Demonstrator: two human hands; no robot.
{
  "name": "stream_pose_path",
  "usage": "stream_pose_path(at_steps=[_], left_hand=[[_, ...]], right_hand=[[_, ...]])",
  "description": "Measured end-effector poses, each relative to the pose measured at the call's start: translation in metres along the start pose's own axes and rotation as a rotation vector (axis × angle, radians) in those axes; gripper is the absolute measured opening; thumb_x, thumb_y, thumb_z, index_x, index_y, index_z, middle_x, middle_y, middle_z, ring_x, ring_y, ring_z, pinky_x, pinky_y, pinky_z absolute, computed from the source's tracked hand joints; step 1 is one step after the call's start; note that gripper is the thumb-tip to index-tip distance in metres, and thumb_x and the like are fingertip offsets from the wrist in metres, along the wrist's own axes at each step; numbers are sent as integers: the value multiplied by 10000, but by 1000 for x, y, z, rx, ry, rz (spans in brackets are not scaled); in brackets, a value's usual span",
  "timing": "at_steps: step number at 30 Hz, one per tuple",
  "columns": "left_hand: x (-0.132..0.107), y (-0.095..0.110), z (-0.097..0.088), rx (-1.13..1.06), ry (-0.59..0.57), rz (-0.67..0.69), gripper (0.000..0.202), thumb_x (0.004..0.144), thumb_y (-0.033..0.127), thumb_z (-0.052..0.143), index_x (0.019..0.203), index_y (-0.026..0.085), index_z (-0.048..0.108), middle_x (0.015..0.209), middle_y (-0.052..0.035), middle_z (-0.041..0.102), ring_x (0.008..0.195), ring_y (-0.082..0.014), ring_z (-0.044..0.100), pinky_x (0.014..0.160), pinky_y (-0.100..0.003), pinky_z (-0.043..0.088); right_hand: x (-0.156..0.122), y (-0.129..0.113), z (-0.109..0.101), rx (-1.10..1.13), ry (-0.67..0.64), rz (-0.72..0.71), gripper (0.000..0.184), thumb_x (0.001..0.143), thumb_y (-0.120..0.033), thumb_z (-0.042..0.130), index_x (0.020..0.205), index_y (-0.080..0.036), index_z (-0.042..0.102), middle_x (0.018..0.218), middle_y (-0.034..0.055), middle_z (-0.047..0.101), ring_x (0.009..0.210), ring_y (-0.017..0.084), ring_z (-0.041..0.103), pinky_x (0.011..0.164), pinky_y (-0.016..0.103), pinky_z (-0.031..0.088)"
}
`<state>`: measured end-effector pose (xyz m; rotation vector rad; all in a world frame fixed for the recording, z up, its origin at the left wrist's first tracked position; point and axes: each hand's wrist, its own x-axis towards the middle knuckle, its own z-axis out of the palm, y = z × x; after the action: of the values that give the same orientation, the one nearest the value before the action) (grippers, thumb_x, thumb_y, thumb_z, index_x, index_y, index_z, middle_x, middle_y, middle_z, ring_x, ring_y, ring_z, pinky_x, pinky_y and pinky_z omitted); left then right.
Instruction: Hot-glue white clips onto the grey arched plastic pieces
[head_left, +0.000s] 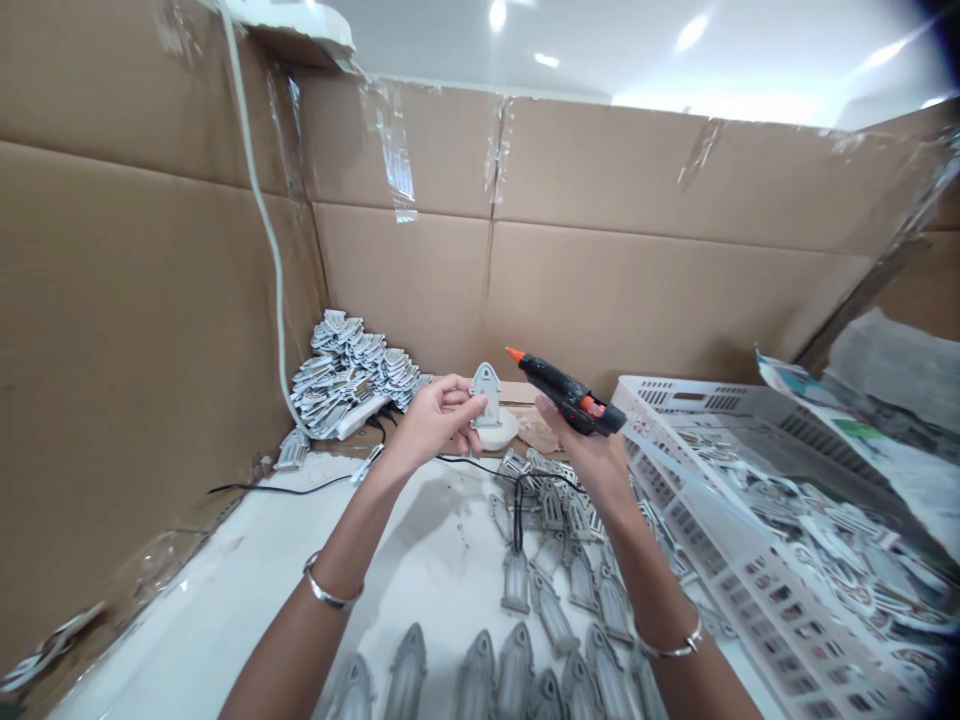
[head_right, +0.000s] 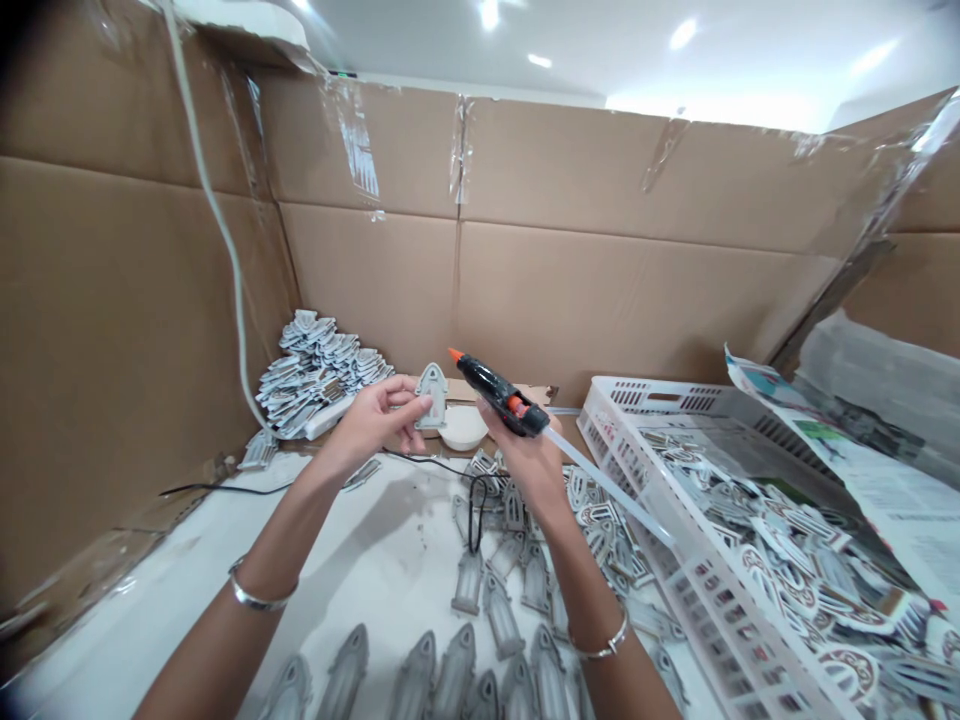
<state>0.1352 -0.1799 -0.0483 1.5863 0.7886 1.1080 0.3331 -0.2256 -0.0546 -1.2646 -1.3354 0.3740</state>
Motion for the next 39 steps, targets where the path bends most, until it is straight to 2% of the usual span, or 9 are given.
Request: stream_pose_path(at_steps=[4,11,19,28,39], left_hand=[[0,4,-5,-30,75,41,337,772,388,722,957,171,544,736,5,676,482,-117,652,415,-206,504],[0,5,-5,-37,92,56,339,746,366,745,936,176,539,700,31,635,463,-108,636,415,-211,521],[0,3,-4,-60,117,74,330,739,294,757,947,172,532,705,38,608,436,-91,614,395,-203,501],[2,1,-5,-55,170,76,360,723,305,751,959,151,526,734,26,616,423,-83,597,364,-189,430],[2,1,-8,-93,219,61,356,708,287,767,943,165,529,747,23,632,406,-67,573,354,-179,403]], right_hand=[[1,-7,-7,-120,-108,-156,191,838,-406,628,813,-219,652,799,31,647,730,191,547,704,329,438],[3,-2,-3,-242,-186,-249,159,829,-340,574,894,-238,676,882,36,676,791,184,590,744,306,418],[3,-1,-3,-253,-184,-247,142,813,-323,582,883,-236,670,902,31,682,775,174,587,724,299,408],[1,-6,-2,-230,-128,-242,167,830,-310,579,932,-238,691,879,29,678,780,173,582,713,301,400],[1,-1,0,-208,-94,-302,82,814,-236,600,854,-229,671,855,27,671,749,169,574,683,310,389]])
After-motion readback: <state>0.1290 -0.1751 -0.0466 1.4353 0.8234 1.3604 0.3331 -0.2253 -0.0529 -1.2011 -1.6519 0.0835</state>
